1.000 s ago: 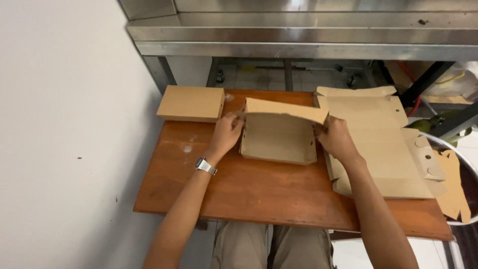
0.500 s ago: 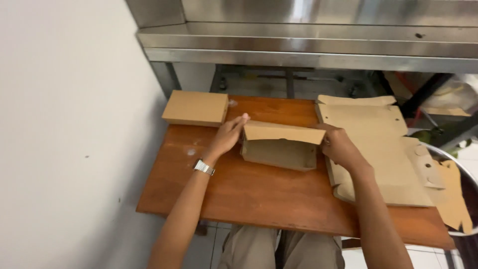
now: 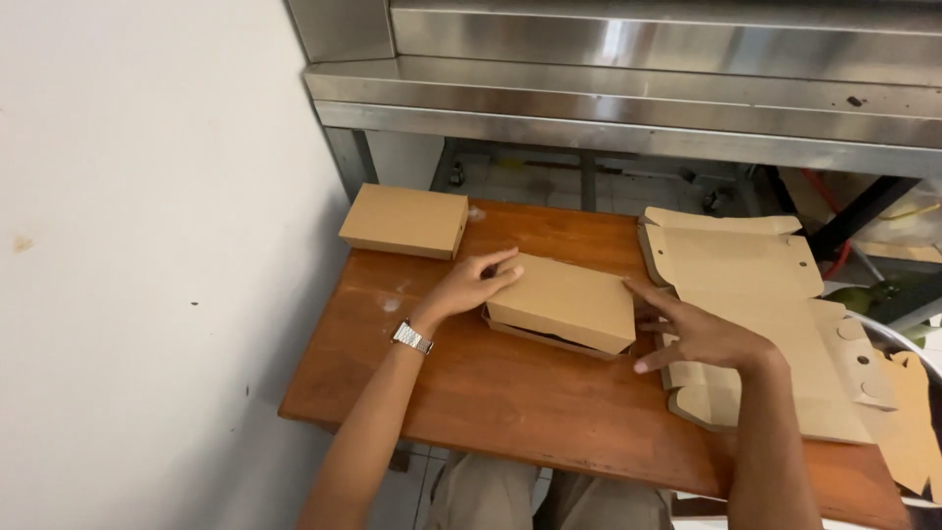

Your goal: The person assembles flat cardboard boxes by folding the sides and securing the tabs. They complete one box and place it on the table, then begin assembling a second box in the same manner.

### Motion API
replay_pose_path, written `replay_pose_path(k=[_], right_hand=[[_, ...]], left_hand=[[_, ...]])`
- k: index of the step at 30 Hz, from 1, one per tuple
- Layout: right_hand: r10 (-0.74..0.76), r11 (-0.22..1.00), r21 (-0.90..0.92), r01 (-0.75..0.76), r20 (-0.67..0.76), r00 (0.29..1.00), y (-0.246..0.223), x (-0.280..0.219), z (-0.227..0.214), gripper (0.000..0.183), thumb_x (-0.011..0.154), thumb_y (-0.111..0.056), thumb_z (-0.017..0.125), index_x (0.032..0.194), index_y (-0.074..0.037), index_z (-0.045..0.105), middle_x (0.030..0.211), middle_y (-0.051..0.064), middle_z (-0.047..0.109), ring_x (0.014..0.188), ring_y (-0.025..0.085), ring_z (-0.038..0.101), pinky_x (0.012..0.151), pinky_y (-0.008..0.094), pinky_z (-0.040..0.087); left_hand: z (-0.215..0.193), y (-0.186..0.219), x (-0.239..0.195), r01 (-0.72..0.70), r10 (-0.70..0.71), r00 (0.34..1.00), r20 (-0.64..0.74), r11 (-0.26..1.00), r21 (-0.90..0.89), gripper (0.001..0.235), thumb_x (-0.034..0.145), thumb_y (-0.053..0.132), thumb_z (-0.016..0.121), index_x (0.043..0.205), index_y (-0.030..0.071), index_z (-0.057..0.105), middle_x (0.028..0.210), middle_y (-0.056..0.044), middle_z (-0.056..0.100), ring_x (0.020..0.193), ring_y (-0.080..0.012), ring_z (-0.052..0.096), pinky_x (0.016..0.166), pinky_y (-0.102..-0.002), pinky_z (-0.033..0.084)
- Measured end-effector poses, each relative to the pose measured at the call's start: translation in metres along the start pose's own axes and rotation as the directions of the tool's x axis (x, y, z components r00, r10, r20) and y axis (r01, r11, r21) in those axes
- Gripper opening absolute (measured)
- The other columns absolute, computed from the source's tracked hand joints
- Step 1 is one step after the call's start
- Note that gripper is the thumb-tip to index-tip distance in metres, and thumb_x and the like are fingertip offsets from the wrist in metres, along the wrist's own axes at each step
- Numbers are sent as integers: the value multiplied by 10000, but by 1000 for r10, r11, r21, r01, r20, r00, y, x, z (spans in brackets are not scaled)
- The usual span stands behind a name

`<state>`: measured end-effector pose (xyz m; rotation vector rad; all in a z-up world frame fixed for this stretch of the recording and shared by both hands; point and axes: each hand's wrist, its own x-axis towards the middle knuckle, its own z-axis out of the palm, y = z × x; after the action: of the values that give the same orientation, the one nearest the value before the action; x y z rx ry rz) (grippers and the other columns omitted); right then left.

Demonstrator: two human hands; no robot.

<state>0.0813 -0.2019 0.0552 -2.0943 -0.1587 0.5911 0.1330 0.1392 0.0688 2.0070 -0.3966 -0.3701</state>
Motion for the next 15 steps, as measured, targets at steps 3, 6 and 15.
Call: replay_pose_path(k=[3,6,15], right_hand=[[-80,966,-255,51,-106,991,-37,3,9,1218,582,-184,1041,1589,-145,356,1661,231,217,1551,443,176,1262,573,192],[-373,927,-69,367,-253,893,-8,23,11,1059,590,6,940,1525,-160,472,1541,145,309,1508,409,287,1227,581,256],[-767,625,-428,653,-492,412,-93,45,24,624,831,-337,855,1339,-85,595,1405,165,380,1416,428,383,1183,584,318]], left_hand=[[2,-26,18,-29,29,999,21,999,-26,649,929,407,665,1516,187,494,1559,-199,449,1464,-392,374,1195,-521,297],[-5,-13,9,-63,74,993,96,991,-117,810,895,489,712,1569,176,389,1617,-261,300,1504,-452,237,1217,-587,192],[86,-68,101,-511,612,788,66,711,-483,881,990,320,691,1651,120,143,1661,-214,165,1497,-370,199,1188,-624,191]])
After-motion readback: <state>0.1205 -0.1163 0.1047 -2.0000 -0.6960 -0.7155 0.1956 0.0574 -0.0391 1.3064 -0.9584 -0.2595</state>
